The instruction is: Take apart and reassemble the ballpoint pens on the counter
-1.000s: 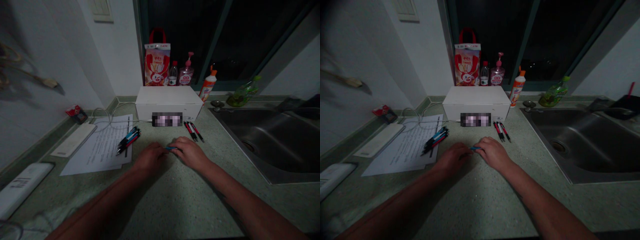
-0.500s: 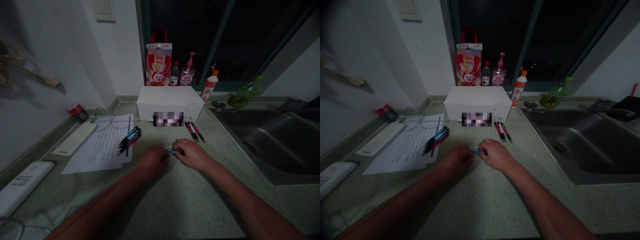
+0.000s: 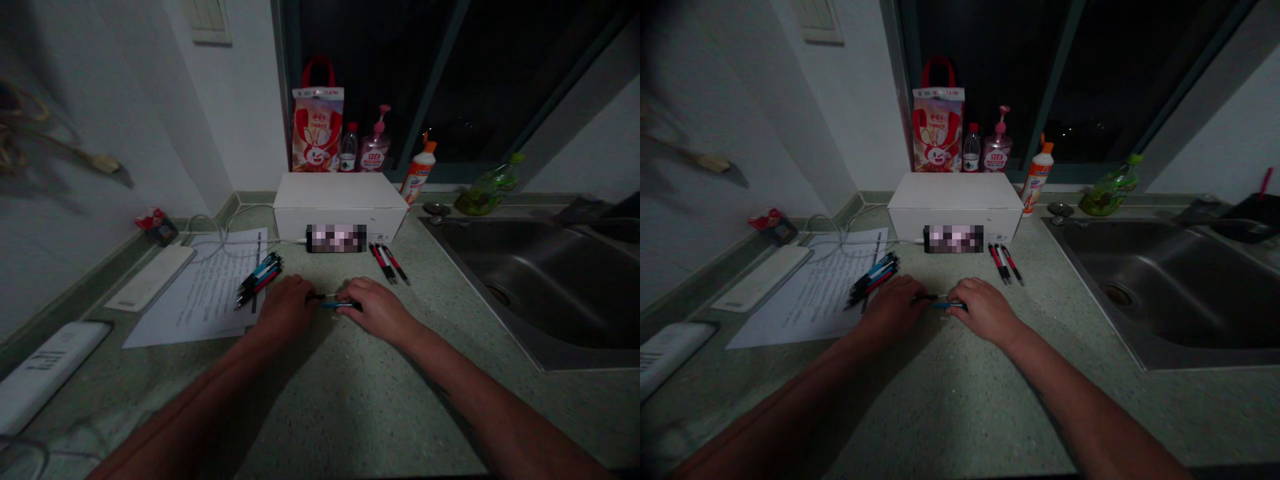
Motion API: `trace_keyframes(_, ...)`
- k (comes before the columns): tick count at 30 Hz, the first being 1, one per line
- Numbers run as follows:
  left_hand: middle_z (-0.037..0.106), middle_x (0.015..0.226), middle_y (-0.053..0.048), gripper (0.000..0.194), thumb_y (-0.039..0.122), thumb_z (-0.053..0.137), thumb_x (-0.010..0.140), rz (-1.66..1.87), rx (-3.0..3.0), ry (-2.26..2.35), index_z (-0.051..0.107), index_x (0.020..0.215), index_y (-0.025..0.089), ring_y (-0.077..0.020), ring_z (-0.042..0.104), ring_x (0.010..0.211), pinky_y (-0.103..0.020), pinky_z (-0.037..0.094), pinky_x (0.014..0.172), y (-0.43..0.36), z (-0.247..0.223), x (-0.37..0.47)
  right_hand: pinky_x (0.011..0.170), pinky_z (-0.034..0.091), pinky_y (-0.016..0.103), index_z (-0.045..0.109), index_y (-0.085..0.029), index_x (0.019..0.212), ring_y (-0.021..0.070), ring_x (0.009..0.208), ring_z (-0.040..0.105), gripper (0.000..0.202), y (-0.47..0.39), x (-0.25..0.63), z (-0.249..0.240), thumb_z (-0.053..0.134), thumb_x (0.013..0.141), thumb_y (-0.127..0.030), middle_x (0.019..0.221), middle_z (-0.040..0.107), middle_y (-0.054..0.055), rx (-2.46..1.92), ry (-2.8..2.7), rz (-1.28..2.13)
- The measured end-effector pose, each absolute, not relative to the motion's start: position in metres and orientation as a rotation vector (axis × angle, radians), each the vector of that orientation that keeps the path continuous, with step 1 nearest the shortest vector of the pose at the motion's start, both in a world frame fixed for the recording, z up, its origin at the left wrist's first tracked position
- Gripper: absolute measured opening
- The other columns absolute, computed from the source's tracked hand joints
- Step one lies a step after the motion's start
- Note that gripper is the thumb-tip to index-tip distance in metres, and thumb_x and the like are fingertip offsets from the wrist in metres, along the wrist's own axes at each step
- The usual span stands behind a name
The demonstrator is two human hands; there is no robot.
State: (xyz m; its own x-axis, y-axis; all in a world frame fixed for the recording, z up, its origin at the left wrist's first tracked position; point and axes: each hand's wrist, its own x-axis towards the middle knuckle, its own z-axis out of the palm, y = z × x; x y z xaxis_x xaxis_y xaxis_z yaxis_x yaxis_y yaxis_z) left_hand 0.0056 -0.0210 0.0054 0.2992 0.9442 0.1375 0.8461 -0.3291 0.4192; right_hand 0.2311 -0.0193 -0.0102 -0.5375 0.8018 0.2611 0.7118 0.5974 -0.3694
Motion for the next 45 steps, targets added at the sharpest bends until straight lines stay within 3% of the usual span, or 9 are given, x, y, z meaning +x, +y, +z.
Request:
trace_keyframes(6, 0.070, 0.094, -0.011, 0.015, 0.017, 0.060, 0.090, 0.469, 2.366, 1.648, 0.074, 0.088, 0.021, -0.0306, 0.062, 0.095, -0.041, 0.048, 0.083, -0.018, 0.002, 0.006, 0.084, 0.049, 0.037, 0.072, -0.021, 0.100, 0.0231, 0.095, 0.064, 0.006, -0.019, 0.233, -0.006, 0.069, 0.096, -0.025, 0.096, 0.070, 0.006, -1.225, -2.360, 0.267)
trace_keyframes(11, 0.069, 0.099, -0.011, 0.016, 0.016, 0.056, 0.093, 0.498, 2.448, 1.599, 0.072, 0.095, 0.019, -0.0290, 0.062, 0.096, -0.041, 0.047, 0.086, -0.020, 0.004, 0.009, 0.091, 0.048, 0.041, 0.071, -0.022, 0.114, 0.0264, 0.104, 0.062, 0.017, -0.020, 0.231, -0.002, 0.063, 0.100, -0.025, 0.108, 0.071, 0.008, -1.220, -2.365, 0.127)
trace_keyframes(15, 0.070, 0.100, -0.009, 0.017, 0.017, 0.055, 0.094, 0.529, 2.449, 1.526, 0.071, 0.100, 0.019, -0.0277, 0.063, 0.098, -0.041, 0.048, 0.089, -0.021, 0.006, 0.011, 0.087, 0.048, 0.040, 0.074, -0.022, 0.102, 0.0259, 0.095, 0.061, 0.014, -0.021, 0.230, 0.002, 0.061, 0.101, -0.026, 0.097, 0.072, 0.006, -1.238, -2.412, 0.069)
trace_keyframes(21, 0.069, 0.107, -0.011, 0.024, 0.017, 0.052, 0.096, 0.505, 2.450, 1.618, 0.071, 0.110, 0.020, -0.0296, 0.061, 0.105, -0.043, 0.047, 0.094, -0.015, 0.003, 0.004, 0.087, 0.049, 0.043, 0.076, -0.020, 0.097, 0.0285, 0.096, 0.061, 0.015, -0.013, 0.249, 0.005, 0.062, 0.099, -0.023, 0.097, 0.068, 0.010, -1.371, -2.292, -0.033)
trace_keyframes(27, 0.066, 0.106, -0.013, 0.022, 0.012, 0.052, 0.092, 0.540, 2.347, 1.709, 0.069, 0.104, 0.017, -0.0288, 0.060, 0.105, -0.041, 0.048, 0.092, -0.019, 0.007, 0.003, 0.087, 0.050, 0.040, 0.076, -0.019, 0.100, 0.0253, 0.094, 0.063, 0.013, -0.010, 0.258, 0.001, 0.064, 0.098, -0.021, 0.094, 0.067, 0.008, -1.290, -2.227, 0.110)
trace_keyframes(33, 0.070, 0.093, -0.008, 0.008, 0.019, 0.061, 0.087, 0.680, 2.125, 1.596, 0.064, 0.094, 0.020, -0.0249, 0.065, 0.088, -0.037, 0.050, 0.077, -0.020, 0.006, 0.009, 0.084, 0.049, 0.037, 0.077, -0.022, 0.099, 0.0244, 0.094, 0.062, 0.013, -0.016, 0.247, 0.003, 0.065, 0.097, -0.020, 0.093, 0.068, 0.006, -1.265, -2.277, 0.200)
trace_keyframes(45, 0.073, 0.106, -0.011, 0.018, 0.022, 0.059, 0.095, 0.695, 2.242, 1.566, 0.074, 0.106, 0.018, -0.0275, 0.064, 0.103, -0.043, 0.048, 0.092, -0.016, 0.010, 0.003, 0.086, 0.049, 0.039, 0.076, -0.021, 0.102, 0.0251, 0.096, 0.063, 0.014, -0.014, 0.251, 0.005, 0.062, 0.098, -0.020, 0.095, 0.070, 0.007, -1.264, -2.294, 0.247)
